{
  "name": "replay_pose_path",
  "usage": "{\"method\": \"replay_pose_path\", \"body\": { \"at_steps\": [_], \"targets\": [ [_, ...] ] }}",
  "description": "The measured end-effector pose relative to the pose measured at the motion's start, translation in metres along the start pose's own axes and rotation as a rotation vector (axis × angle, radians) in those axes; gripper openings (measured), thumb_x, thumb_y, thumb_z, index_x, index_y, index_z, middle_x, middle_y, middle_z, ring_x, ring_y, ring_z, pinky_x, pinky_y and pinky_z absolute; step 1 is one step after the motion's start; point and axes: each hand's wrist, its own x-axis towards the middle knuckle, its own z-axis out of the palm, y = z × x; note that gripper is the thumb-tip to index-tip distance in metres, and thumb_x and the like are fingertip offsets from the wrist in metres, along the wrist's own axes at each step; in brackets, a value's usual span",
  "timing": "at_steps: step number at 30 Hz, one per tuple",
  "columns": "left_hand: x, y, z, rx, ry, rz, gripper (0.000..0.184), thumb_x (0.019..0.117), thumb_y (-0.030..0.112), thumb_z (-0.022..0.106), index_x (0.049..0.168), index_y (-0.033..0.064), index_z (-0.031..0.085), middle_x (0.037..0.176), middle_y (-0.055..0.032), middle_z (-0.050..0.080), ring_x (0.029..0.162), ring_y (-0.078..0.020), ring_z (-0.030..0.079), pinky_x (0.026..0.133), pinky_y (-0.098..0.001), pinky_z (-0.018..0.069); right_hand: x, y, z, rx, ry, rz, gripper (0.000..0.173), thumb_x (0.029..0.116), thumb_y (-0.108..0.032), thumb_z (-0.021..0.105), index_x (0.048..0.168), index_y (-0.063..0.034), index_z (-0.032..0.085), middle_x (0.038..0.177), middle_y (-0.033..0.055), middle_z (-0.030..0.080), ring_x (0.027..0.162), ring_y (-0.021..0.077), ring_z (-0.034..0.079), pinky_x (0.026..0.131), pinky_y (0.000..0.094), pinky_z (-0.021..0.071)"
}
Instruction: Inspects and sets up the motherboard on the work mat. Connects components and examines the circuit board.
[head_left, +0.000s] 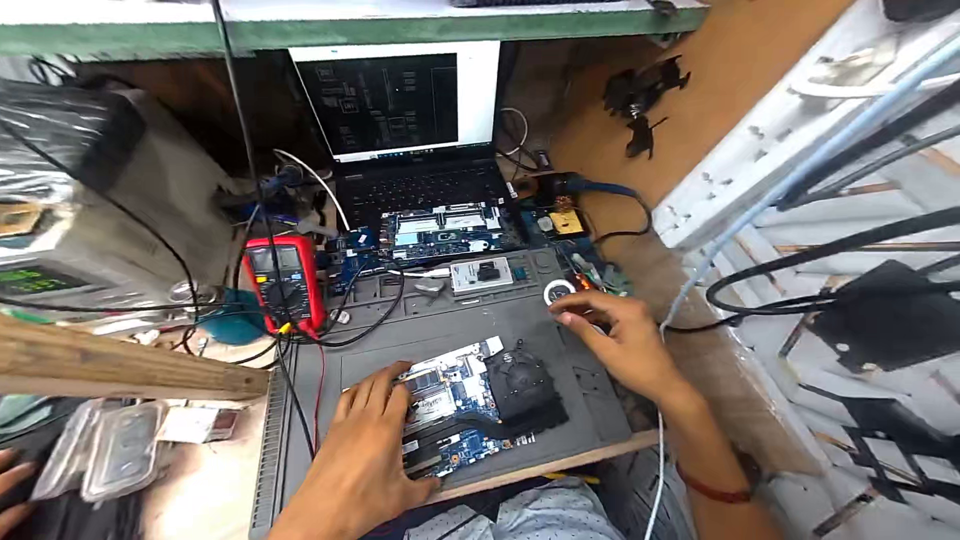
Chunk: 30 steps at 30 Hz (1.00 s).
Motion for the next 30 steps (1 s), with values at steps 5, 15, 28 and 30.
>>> {"method": "replay_pose_path", "body": {
  "at_steps": [5, 15, 28, 30],
  "targets": [
    [0.022, 0.000, 0.003, -0.006, 0.006, 0.014, 0.093, 0.0473, 0.078, 0.078, 0.114, 0.0143, 0.067, 0.151, -0.0069, 0.050, 0.132, -0.0289, 0.054, 0.107, -0.0541, 0.0436, -0.001, 0.000, -0.002, -0.010, 0.026, 0.024, 0.016, 0.0998, -0.016, 0.065, 0.114, -0.0158, 0.073, 0.110, -0.0047, 0.074, 0.090, 0.0071, 0.072, 0.075, 0.0279, 0.0629],
    [-0.037, -0.032, -0.017, -0.458, 0.064, -0.186, 0.060, 0.0998, 0.067, 0.045, 0.119, 0.0120, 0.060, 0.106, -0.0005, 0.063, 0.084, -0.0138, 0.064, 0.068, -0.0391, 0.0586, 0.011, -0.048, 0.082, -0.054, -0.190, -0.223, 0.038, 0.0909, -0.041, 0.073, 0.121, -0.0183, 0.072, 0.116, -0.0056, 0.070, 0.110, 0.0078, 0.066, 0.094, 0.0345, 0.0585],
    [-0.109, -0.056, 0.005, -0.105, 0.124, -0.223, 0.034, 0.1031, 0.032, 0.055, 0.132, 0.0250, 0.071, 0.113, -0.0034, 0.064, 0.081, -0.0148, 0.066, 0.062, -0.0318, 0.0582, 0.033, -0.097, 0.169, -0.443, -0.687, -0.523, 0.114, 0.0705, -0.078, 0.073, 0.159, -0.0158, 0.036, 0.161, 0.0121, 0.038, 0.152, 0.0297, 0.032, 0.125, 0.0558, 0.0240],
    [-0.110, -0.058, 0.002, -0.046, 0.121, -0.197, 0.032, 0.1028, 0.033, 0.055, 0.128, 0.0253, 0.073, 0.108, -0.0018, 0.066, 0.082, -0.0157, 0.067, 0.063, -0.0328, 0.0585, 0.036, -0.098, 0.167, -0.443, -0.705, -0.519, 0.116, 0.0682, -0.075, 0.077, 0.159, -0.0162, 0.035, 0.161, 0.0121, 0.037, 0.151, 0.0299, 0.033, 0.124, 0.0555, 0.0251]
  ]
}}
